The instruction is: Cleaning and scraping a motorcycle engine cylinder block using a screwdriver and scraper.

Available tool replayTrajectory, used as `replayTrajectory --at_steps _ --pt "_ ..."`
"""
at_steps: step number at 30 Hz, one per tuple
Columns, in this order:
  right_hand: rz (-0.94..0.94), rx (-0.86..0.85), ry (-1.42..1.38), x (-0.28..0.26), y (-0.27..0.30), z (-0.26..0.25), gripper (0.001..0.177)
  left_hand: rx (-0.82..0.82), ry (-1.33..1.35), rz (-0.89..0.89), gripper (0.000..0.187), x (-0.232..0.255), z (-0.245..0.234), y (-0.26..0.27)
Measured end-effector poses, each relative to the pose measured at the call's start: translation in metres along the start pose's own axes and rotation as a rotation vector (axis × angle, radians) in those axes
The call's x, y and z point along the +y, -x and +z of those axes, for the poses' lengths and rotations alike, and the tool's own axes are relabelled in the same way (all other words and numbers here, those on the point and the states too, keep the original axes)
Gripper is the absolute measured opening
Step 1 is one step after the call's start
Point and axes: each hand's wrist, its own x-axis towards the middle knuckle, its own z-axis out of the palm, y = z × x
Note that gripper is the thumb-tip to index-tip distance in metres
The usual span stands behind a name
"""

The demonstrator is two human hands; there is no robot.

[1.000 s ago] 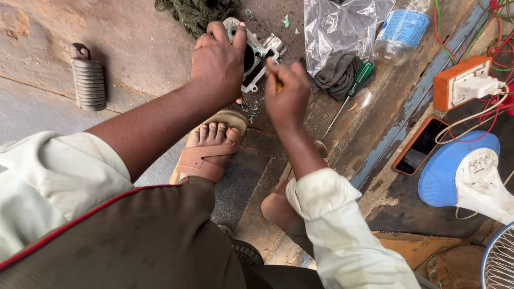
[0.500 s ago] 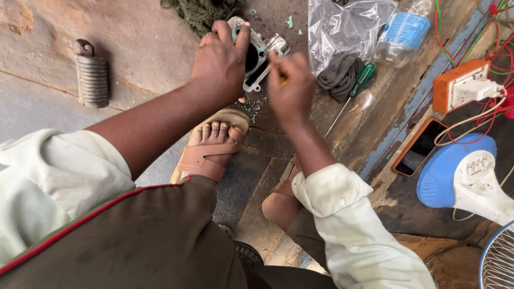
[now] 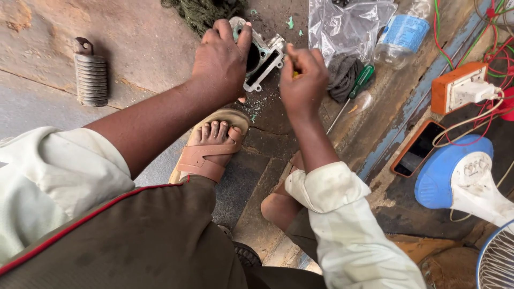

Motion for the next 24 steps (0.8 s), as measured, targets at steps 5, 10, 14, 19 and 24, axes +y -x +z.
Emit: replayTrajectory --at_steps 5,10,14,19,24 --pt "-0.035 0.011 0.041 0.002 0.004 -0.004 0.002 0.067 0.036 -0.014 0.136 0.008 0.019 -0.007" --pt "0.029 0.017 -0.038 -0.007 0.006 0.002 0.002 0.078 0.032 -0.026 0.129 0.005 0.001 0.004" --pt "-0.061 0.027 -0.007 0.012 -0.003 0.002 0.005 -0.002 0.066 -0.03 0.141 0.002 -0.006 -0.001" --pt "0.04 -0.03 -0.015 0.001 0.007 0.002 0.008 -0.025 0.059 -0.003 0.143 0.004 -0.005 0.004" --pt "-0.012 0.052 -0.009 0.009 -0.007 -0.006 0.003 0.058 0.038 -0.015 0.139 0.001 0.009 -0.003"
